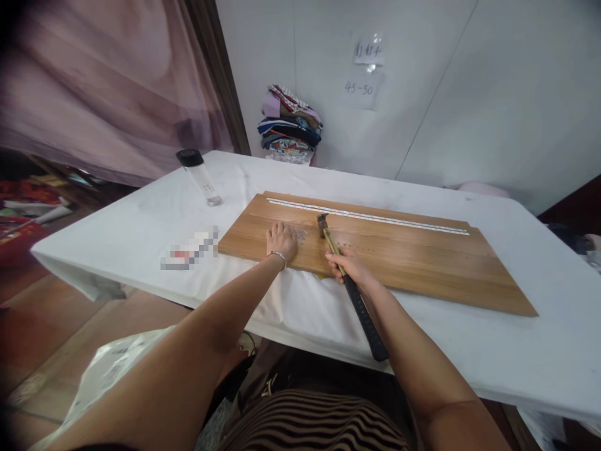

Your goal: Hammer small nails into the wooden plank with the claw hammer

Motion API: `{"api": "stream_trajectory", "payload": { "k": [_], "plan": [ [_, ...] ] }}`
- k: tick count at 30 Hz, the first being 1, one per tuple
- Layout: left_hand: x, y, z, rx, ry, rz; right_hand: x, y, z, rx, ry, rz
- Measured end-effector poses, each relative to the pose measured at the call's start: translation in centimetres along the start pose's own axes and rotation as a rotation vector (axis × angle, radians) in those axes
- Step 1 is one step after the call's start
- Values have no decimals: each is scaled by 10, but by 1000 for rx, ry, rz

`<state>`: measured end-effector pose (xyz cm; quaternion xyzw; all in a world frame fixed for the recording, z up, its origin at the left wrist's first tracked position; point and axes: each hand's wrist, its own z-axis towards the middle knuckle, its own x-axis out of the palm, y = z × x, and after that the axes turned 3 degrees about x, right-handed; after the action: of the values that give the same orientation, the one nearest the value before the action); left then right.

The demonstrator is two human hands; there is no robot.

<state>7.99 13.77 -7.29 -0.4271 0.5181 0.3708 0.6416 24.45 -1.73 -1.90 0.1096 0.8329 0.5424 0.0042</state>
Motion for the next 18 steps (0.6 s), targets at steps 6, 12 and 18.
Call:
{"api": "stream_trajectory", "payload": {
  "k": [6,12,18],
  "plan": [
    [0,0,0,1,-6,13,0,0,1,0,-5,1],
    [-1,-1,0,7,-7,21,0,0,1,1,9,-1],
    [-1,-1,0,7,-14,22,-1,-1,2,1,8,10]
  ]
}}
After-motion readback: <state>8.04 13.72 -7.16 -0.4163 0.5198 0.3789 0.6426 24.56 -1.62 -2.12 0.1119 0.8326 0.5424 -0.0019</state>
